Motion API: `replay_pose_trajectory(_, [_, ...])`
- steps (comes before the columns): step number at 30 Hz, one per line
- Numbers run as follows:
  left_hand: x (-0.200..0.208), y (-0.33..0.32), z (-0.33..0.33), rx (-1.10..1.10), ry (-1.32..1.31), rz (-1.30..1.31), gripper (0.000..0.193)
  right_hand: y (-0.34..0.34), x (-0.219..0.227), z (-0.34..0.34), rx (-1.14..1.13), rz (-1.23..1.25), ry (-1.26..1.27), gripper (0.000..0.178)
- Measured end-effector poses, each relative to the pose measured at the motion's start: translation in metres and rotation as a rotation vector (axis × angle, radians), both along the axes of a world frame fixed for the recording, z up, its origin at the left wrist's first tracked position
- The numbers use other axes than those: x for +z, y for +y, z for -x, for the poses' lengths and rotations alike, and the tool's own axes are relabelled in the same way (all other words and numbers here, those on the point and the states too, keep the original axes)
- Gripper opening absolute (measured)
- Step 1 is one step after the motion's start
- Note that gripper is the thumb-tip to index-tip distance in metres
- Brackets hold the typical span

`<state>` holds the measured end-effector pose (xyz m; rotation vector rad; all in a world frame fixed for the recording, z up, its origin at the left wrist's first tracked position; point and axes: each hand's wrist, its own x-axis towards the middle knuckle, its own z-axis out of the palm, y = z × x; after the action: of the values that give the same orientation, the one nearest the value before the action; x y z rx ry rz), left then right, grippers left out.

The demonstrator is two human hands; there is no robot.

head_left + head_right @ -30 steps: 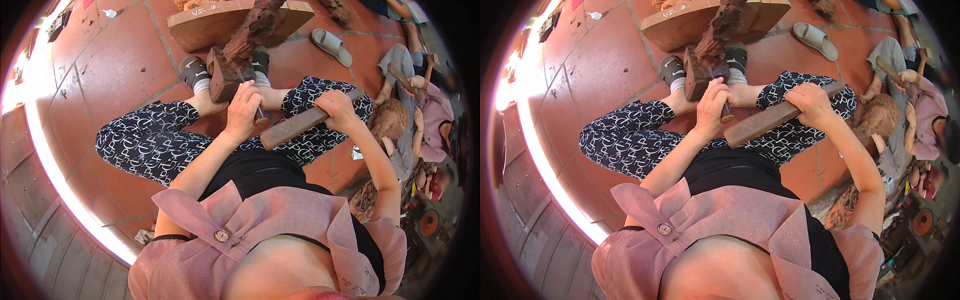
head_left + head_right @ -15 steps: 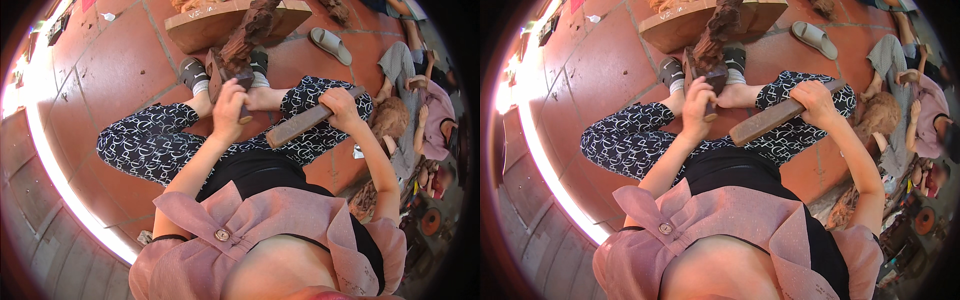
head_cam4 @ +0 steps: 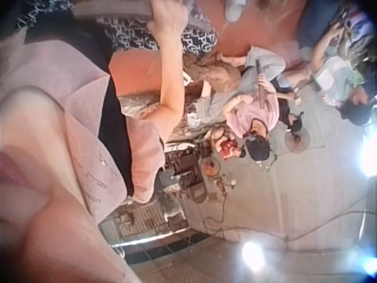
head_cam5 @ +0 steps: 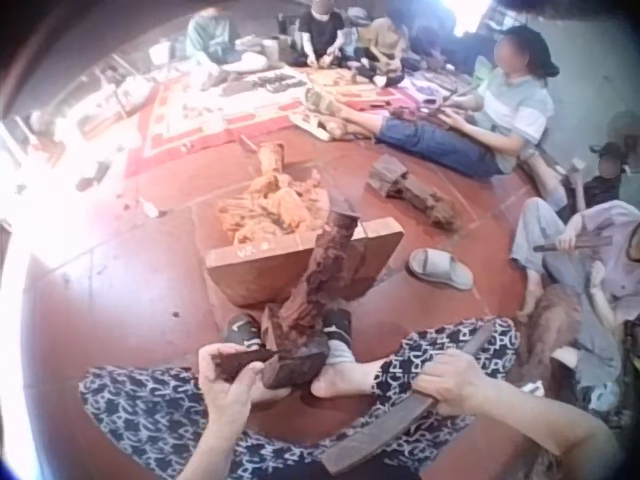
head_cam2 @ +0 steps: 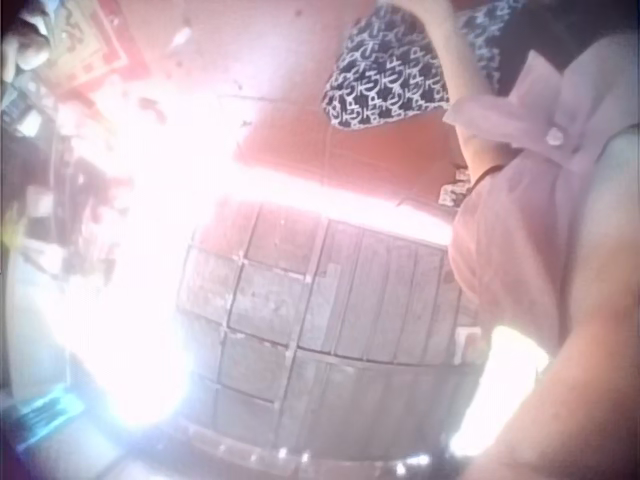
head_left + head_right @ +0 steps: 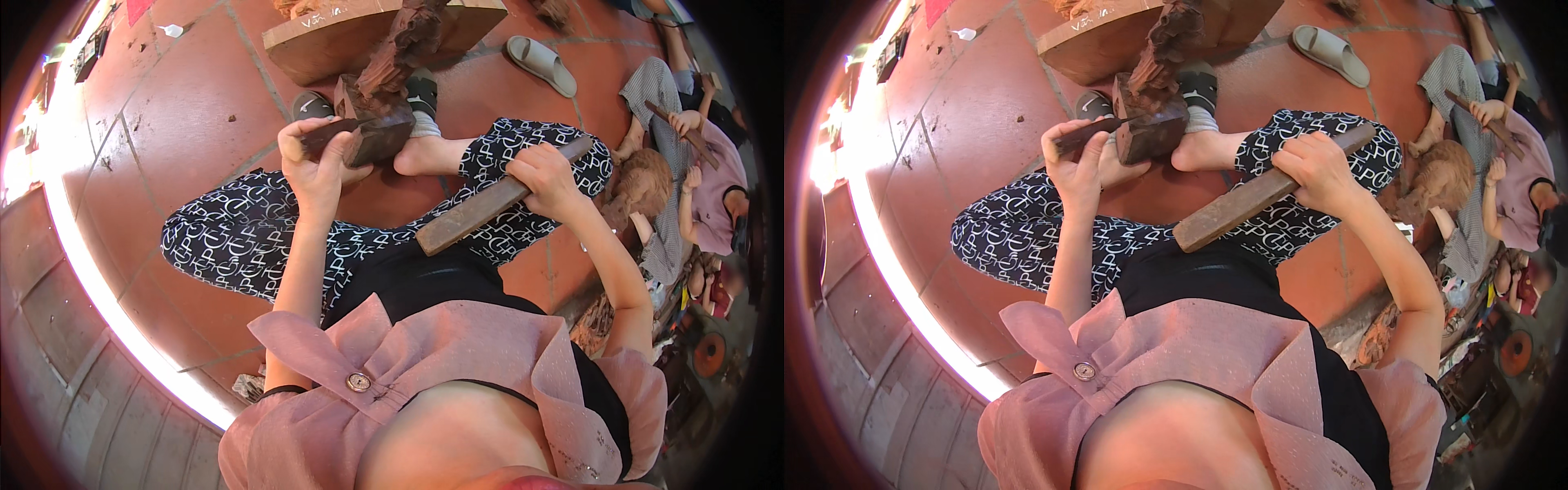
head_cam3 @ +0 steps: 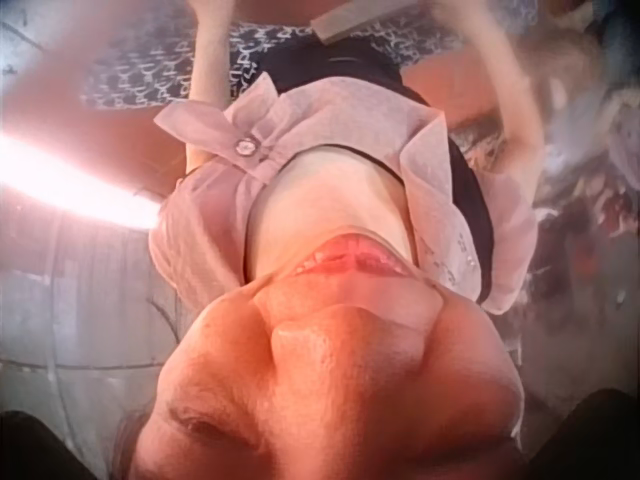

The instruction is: The person sits on the floor and carves a piece of wood using a chisel and mallet. They repeatedly strike the chisel to shape the wood, occasionally pausing to inspect the work.

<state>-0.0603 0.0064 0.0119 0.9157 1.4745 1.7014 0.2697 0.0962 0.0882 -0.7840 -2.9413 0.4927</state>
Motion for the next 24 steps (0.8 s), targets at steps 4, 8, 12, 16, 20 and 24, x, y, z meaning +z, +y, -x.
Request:
replay_pose_trajectory(4, [0.014, -0.007, -0.003, -0.064, 0.34, 0.222, 0.037, -0.002, 0.0, -0.001, -0.012, -0.002, 0.015, 0.03])
replay_pose_trajectory(8, [-0.006, -0.009, -0.012, -0.146, 0.656, -0.018, 0.033, -0.002, 0.001, 0.001, -0.002, 0.007, -0.005, 0.027])
replay_pose_trajectory(12, [-0.01, -0.012, -0.029, -0.174, 0.674, -0.056, 0.032, -0.002, -0.003, 0.003, 0.003, 0.0, 0.041, 0.029])
replay_pose_trajectory(16, [-0.013, -0.011, -0.035, -0.19, 0.657, -0.053, 0.034, 0.0, -0.001, 0.008, 0.012, 0.001, 0.061, 0.029])
replay_pose_trajectory(20, [-0.013, -0.01, -0.043, -0.179, 0.636, 0.0, 0.034, 0.0, -0.001, 0.009, 0.013, 0.007, 0.05, 0.03])
replay_pose_trajectory(24, [-0.014, -0.009, -0.047, -0.193, 0.669, -0.003, 0.032, 0.001, -0.002, 0.011, 0.017, 0.014, 0.048, 0.033])
